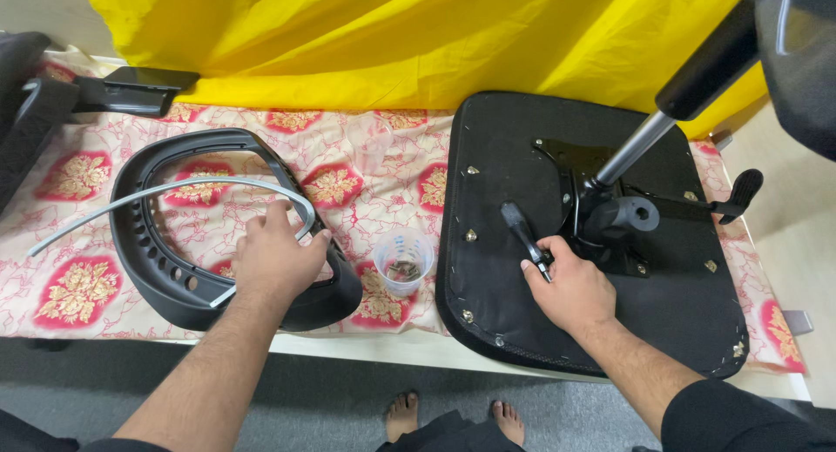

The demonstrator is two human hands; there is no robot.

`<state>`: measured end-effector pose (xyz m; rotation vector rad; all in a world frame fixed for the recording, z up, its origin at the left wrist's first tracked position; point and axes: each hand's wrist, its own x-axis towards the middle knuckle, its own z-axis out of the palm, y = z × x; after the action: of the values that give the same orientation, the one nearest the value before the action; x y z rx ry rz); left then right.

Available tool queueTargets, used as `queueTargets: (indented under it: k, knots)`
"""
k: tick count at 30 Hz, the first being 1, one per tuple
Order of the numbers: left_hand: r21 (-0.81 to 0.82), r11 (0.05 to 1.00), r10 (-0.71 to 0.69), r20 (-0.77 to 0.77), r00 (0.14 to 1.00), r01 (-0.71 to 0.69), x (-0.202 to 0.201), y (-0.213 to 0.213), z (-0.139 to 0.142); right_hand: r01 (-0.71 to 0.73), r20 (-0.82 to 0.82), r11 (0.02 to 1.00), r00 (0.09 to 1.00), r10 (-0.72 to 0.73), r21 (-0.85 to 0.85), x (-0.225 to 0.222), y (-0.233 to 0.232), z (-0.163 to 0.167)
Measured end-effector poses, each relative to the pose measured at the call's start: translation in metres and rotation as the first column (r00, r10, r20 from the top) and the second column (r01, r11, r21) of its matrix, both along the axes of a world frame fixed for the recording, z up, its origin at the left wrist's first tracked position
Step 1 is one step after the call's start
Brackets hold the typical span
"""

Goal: The person works on an office chair armrest placed on a bed. They first handle the chair seat mechanism, then align a metal bar against the armrest frame and use a screwdriver to unscrew and remove screws from the armrest, collecting the screws in a plastic cup.

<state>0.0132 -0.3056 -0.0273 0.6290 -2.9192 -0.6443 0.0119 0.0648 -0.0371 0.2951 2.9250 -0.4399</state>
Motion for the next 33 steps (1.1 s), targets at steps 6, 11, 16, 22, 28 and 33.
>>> queueTargets:
  k: [6,11,16,22,28,33]
  knots:
    - [0.043,0.997,0.043,0.275,0.96,-0.057,0.001,0.003,-0.015,0.019,-0.01,1.0,1.0,-0.019,0.015,0.002,-0.003,0.001]
    - [-0.128,0.992,0.037,0.172,0.984,-0.014,0.003,0.005,-0.018,0.005,-0.038,1.0,0.999,-0.005,-0.012,0.007,-0.002,-0.003]
    - [-0.211,0.971,-0.104,0.041,0.994,0.11,0.012,0.006,-0.017,-0.028,-0.019,0.999,0.999,0.028,-0.03,0.006,0.001,-0.004]
    - [-0.279,0.928,-0.291,-0.124,0.949,0.248,0.025,0.016,-0.015,-0.07,-0.029,0.996,0.997,0.068,-0.062,0.005,0.003,-0.001]
    - [-0.305,0.92,-0.323,-0.232,0.918,0.247,0.039,0.021,0.0,-0.122,-0.023,0.964,0.993,0.12,-0.238,0.004,0.003,0.004]
    - [-0.306,0.93,-0.309,-0.349,0.885,0.204,0.043,0.027,0.011,-0.218,-0.216,0.917,0.965,0.15,-0.335,-0.007,-0.006,0.003]
